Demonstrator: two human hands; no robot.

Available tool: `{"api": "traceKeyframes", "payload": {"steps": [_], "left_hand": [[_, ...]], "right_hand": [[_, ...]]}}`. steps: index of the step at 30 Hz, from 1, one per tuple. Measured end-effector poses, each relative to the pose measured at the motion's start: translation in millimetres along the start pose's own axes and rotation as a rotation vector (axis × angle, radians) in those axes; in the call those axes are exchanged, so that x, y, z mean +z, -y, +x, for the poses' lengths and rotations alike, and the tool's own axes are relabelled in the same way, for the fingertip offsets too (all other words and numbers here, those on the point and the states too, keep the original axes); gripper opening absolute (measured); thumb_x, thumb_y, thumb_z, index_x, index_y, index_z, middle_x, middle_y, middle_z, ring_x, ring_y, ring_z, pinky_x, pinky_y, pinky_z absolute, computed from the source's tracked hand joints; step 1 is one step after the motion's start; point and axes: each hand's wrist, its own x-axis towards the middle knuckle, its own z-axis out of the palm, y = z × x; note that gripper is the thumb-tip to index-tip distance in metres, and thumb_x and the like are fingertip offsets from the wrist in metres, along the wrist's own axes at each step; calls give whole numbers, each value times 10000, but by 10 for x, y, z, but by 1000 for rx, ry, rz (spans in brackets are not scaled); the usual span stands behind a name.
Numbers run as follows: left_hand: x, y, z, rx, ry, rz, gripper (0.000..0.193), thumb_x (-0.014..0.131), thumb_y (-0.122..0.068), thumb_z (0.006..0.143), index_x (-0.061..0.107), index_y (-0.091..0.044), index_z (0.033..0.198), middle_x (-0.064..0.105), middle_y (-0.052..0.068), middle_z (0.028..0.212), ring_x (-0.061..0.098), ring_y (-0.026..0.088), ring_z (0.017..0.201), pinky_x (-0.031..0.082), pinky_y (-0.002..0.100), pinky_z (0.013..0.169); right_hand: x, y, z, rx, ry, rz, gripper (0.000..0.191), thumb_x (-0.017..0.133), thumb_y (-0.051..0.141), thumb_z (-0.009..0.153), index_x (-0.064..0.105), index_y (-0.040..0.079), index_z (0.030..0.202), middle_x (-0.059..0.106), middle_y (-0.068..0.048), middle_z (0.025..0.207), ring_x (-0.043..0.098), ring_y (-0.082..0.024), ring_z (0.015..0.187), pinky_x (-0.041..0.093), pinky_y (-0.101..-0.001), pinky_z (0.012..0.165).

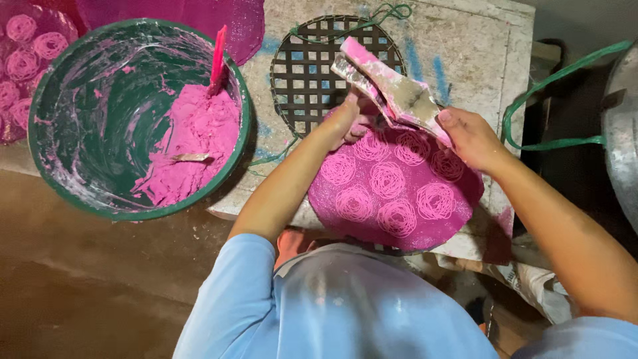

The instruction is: The person scoops pink paste from a green bowl and loads it into a handheld extruder. They then squeeze the paste through the extruder to form spiral coils on a purple tray. The person repeats this process, filling the tray with multiple pink incense coils.

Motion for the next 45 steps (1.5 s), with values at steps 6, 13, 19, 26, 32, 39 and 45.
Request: {"api": "traceKeyframes", "payload": {"steps": [6, 13, 19, 26, 32, 39, 45], "left_hand": [[-58, 158, -399, 629, -261, 922, 634, 254, -588, 1166, 254, -140, 1615, 753, 77, 1286, 607, 180, 1218, 435, 369, 1027], [322, -505, -426, 553, 48, -237, 637, 588, -495, 1002, 509, -63, 1463, 676, 114, 1392, 584, 263, 1374, 423, 427, 1219], [608, -756, 267, 585, 579, -1109, 519, 467, -622, 1043, 551, -148, 850, 526, -6, 792, 505, 151, 742, 478, 345, 826], [322, -710, 559, 619, 339, -1073, 483, 409, -570, 1021, 433, -172, 749, 378, -25, 624, 374, 145, 562, 376, 340, 611], [535, -792, 557, 439, 67, -1218, 443, 366, -520, 1005, 468, -151, 781, 416, -8, 635, 402, 161, 574, 386, 360, 643], [363, -801, 696, 573, 139, -1128, 453, 385, -554, 978, 461, -169, 751, 361, -27, 587, 356, 152, 508, 340, 361, 561], [617, -839, 763, 568, 118, -1131, 410, 386, -503, 967, 447, -169, 739, 393, -13, 607, 405, 179, 546, 390, 382, 604]], "right_hand": [[20, -101, -13, 33, -80, 91, 631, 398, 593, 1095, 635, 12, 1025, 596, -83, 805, 546, -162, 738, 460, -334, 701], [-119, -62, -261, 169, 67, 287, 675, 308, 631, 1025, 668, 61, 1078, 686, -9, 793, 626, -106, 695, 516, -274, 656], [-318, 115, -113, 335, 144, 99, 587, 377, 553, 1057, 696, 61, 1048, 643, -56, 709, 568, -164, 610, 439, -342, 576], [-135, 246, 63, 129, -41, -112, 537, 462, 500, 1086, 648, 17, 944, 615, -80, 665, 589, -171, 599, 479, -342, 598], [-324, 311, 128, 254, -18, -228, 531, 458, 496, 1060, 680, 30, 937, 629, -76, 641, 606, -195, 578, 497, -374, 602], [-234, 405, 154, 287, -16, -61, 438, 458, 496, 1022, 671, 139, 1159, 598, -53, 635, 571, -180, 565, 486, -382, 567], [-485, 298, 142, 216, -52, -233, 515, 493, 479, 1069, 699, 22, 949, 579, -58, 606, 551, -168, 573, 462, -350, 573]]}}
